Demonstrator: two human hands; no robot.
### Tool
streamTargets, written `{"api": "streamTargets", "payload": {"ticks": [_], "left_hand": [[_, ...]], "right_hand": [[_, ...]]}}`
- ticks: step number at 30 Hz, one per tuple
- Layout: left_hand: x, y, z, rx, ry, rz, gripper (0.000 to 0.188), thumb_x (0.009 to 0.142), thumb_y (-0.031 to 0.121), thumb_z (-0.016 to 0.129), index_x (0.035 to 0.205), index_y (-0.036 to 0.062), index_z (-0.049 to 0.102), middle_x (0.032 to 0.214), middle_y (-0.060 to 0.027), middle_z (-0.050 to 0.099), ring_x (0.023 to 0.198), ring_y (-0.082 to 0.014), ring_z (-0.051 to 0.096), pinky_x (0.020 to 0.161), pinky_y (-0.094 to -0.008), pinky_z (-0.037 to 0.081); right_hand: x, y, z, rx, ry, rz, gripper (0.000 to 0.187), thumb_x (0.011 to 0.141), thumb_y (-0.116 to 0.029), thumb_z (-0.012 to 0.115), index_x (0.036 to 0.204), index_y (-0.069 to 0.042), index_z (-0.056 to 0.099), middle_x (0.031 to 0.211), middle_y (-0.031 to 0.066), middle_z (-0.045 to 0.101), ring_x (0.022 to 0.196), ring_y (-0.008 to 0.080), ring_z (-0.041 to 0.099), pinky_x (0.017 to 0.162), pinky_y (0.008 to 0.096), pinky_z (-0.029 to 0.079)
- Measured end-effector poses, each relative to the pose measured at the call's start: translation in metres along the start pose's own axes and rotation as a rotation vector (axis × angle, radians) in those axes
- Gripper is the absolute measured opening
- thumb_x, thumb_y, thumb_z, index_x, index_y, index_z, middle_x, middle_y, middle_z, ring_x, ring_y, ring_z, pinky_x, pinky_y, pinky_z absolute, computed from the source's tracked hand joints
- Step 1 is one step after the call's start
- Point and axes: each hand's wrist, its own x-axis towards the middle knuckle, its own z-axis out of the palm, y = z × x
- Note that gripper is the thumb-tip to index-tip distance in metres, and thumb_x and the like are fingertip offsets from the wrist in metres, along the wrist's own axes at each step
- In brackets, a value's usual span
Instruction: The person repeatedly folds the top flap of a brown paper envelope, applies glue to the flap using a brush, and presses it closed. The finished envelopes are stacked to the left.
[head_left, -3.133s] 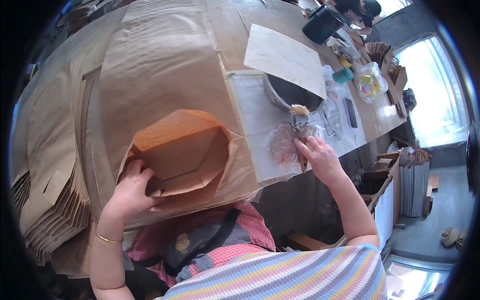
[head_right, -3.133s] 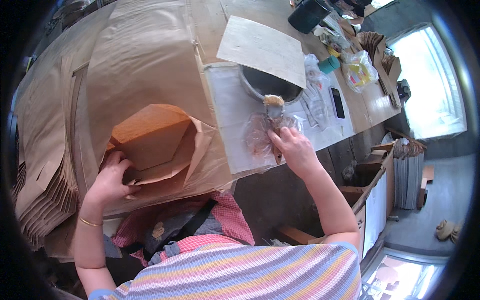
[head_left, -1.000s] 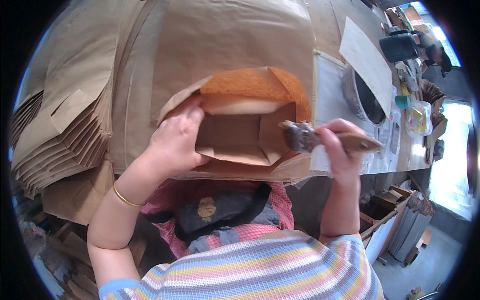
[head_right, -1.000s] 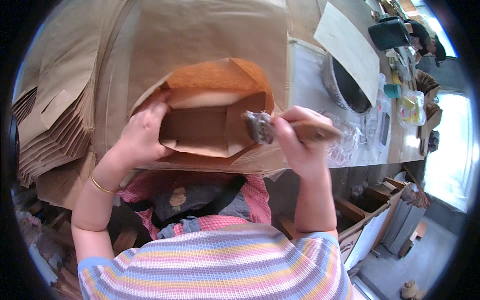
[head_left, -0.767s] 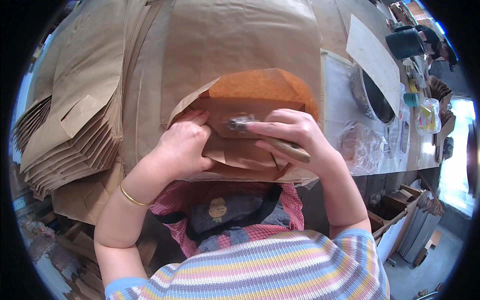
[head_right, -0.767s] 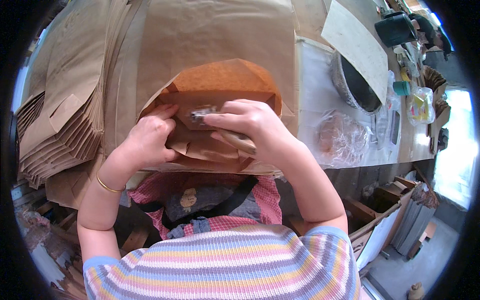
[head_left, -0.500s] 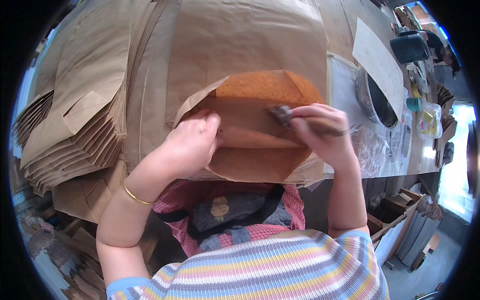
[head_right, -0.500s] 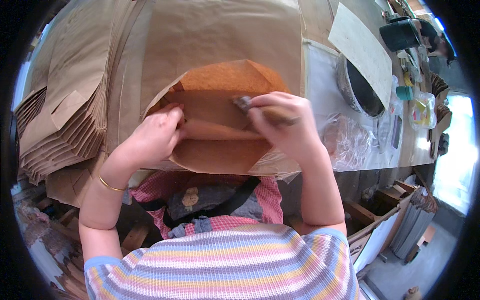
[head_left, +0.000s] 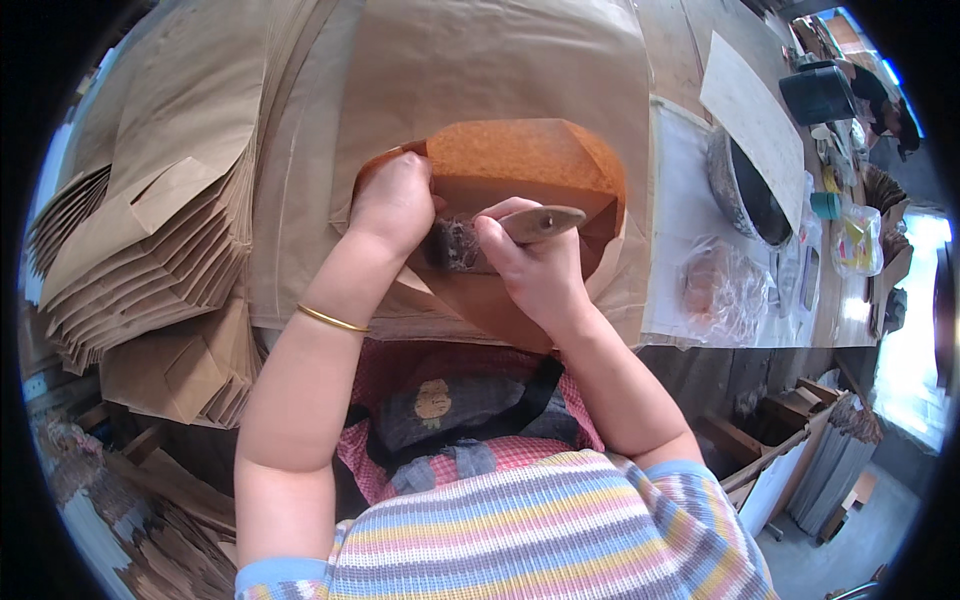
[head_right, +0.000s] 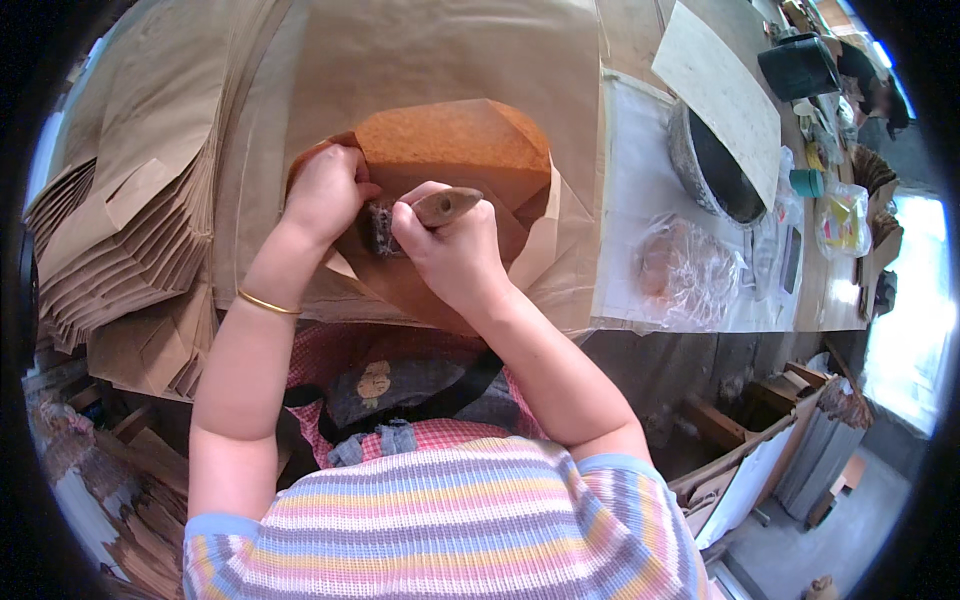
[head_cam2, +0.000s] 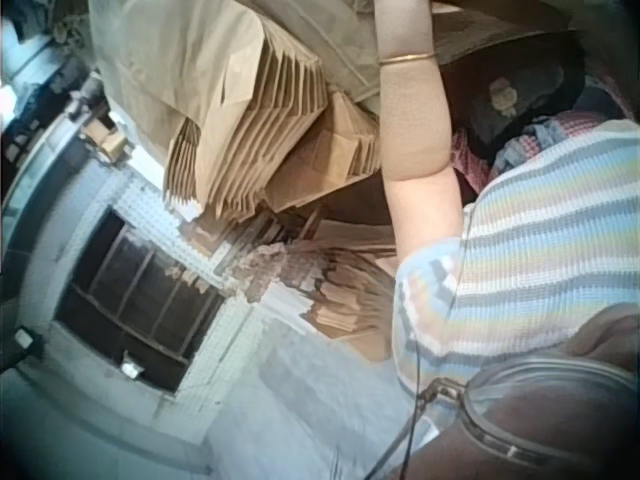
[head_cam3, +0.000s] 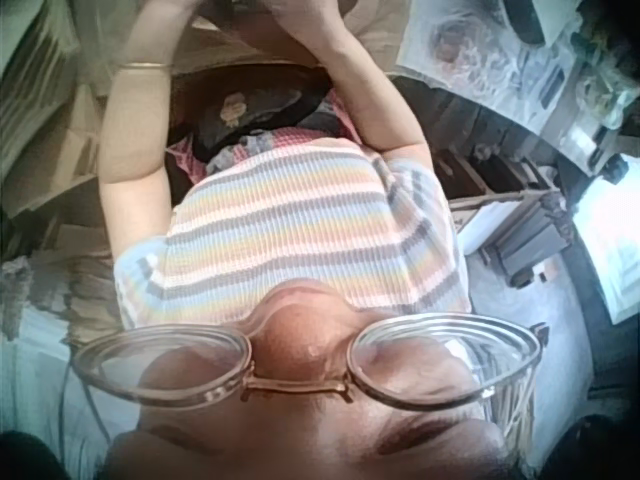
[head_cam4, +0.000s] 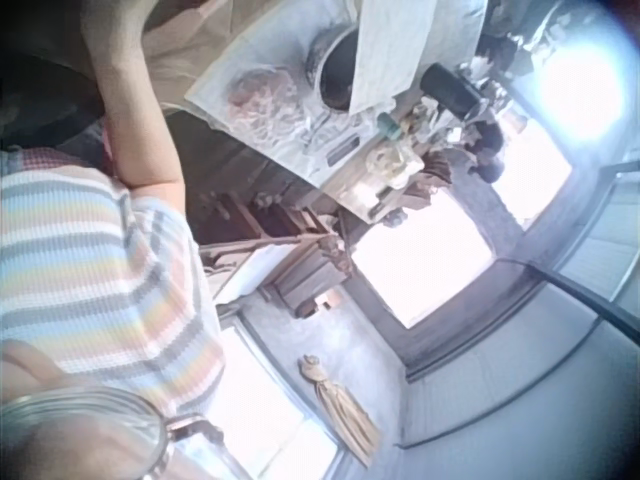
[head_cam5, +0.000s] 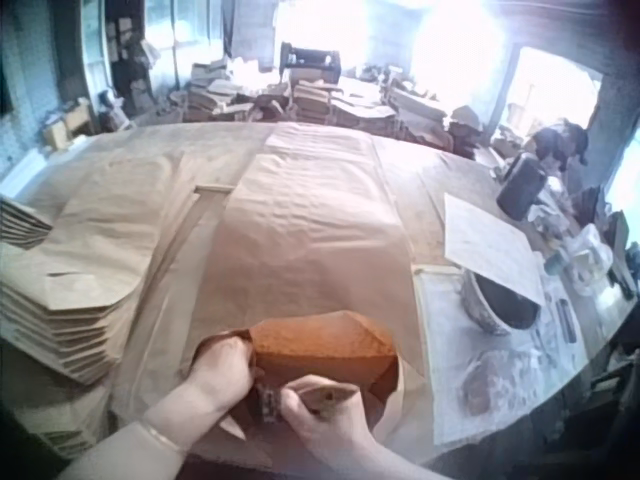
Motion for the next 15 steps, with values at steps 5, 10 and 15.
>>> {"api": "streamTargets", "payload": {"ticks": [5, 10, 15], "left_hand": [[-0.004, 0.007, -0.002, 0.21, 0.015, 0.073, 0.013, 0.071, 0.005, 0.073, 0.077, -0.0042, 0.066, 0.079, -0.0249, 0.066, 0.078, -0.0375, 0.066, 0.07, -0.0446, 0.052], [-0.005, 0.031, -0.002, 0.547, -0.068, 0.1, 0.005, 0.077, 0.002, 0.064, 0.078, -0.0004, 0.068, 0.087, -0.0191, 0.068, 0.084, -0.0325, 0.068, 0.075, -0.0402, 0.056], [-0.012, 0.043, 0.004, 0.833, -0.047, 0.239, 0.011, 0.078, 0.004, 0.062, 0.083, 0.0071, 0.071, 0.091, -0.0084, 0.068, 0.093, -0.0228, 0.067, 0.081, -0.0336, 0.056]], "right_hand": [[-0.015, -0.013, -0.043, -0.39, 0.121, -0.031, 0.011, 0.084, -0.012, 0.068, 0.085, -0.001, 0.068, 0.066, 0.007, 0.063, 0.062, 0.013, 0.06, 0.06, 0.0296, 0.05], [-0.019, -0.019, -0.086, -1.087, 0.157, -0.177, 0.011, 0.087, -0.013, 0.066, 0.085, -0.003, 0.07, 0.068, 0.0054, 0.064, 0.064, 0.0132, 0.061, 0.061, 0.0297, 0.051], [-0.002, -0.014, -0.091, 0.243, 0.227, -0.227, 0.029, 0.099, -0.025, 0.053, 0.111, -0.001, 0.062, 0.098, 0.0093, 0.065, 0.091, 0.0204, 0.063, 0.085, 0.0374, 0.048]]}}
